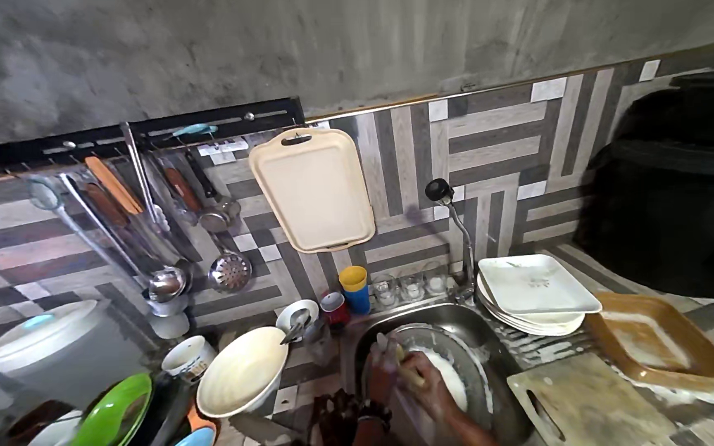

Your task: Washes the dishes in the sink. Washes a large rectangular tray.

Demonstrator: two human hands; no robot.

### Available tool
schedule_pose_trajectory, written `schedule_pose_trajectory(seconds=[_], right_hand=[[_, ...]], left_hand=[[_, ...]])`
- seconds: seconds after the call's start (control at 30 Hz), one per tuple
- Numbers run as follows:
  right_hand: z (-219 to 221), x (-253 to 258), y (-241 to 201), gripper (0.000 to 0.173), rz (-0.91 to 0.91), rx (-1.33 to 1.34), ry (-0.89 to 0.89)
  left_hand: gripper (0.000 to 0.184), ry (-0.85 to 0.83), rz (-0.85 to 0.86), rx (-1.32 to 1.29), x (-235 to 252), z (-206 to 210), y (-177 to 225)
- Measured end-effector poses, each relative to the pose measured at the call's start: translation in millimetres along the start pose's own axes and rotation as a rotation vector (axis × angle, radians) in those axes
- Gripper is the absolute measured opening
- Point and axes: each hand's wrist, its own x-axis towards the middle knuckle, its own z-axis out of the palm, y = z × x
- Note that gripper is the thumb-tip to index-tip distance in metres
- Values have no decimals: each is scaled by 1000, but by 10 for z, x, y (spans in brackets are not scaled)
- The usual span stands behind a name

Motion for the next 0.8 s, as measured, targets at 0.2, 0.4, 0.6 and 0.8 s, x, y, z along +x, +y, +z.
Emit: schedule_pose_trajectory(seconds=[0.2, 0.4, 0.6, 0.8], right_hand=[[-486, 386, 472, 36, 449, -430, 77], [-287, -7, 967, 61, 645, -1066, -596], [-704, 63, 815, 49, 673, -855, -332], [-192, -51, -105, 34, 53, -261, 150]], left_hand=[[81, 17, -79, 91, 102, 131, 2], [85, -46, -15, 175, 2, 91, -121], [84, -98, 39, 113, -114, -12, -192], [74, -161, 226, 77, -201, 14, -160]])
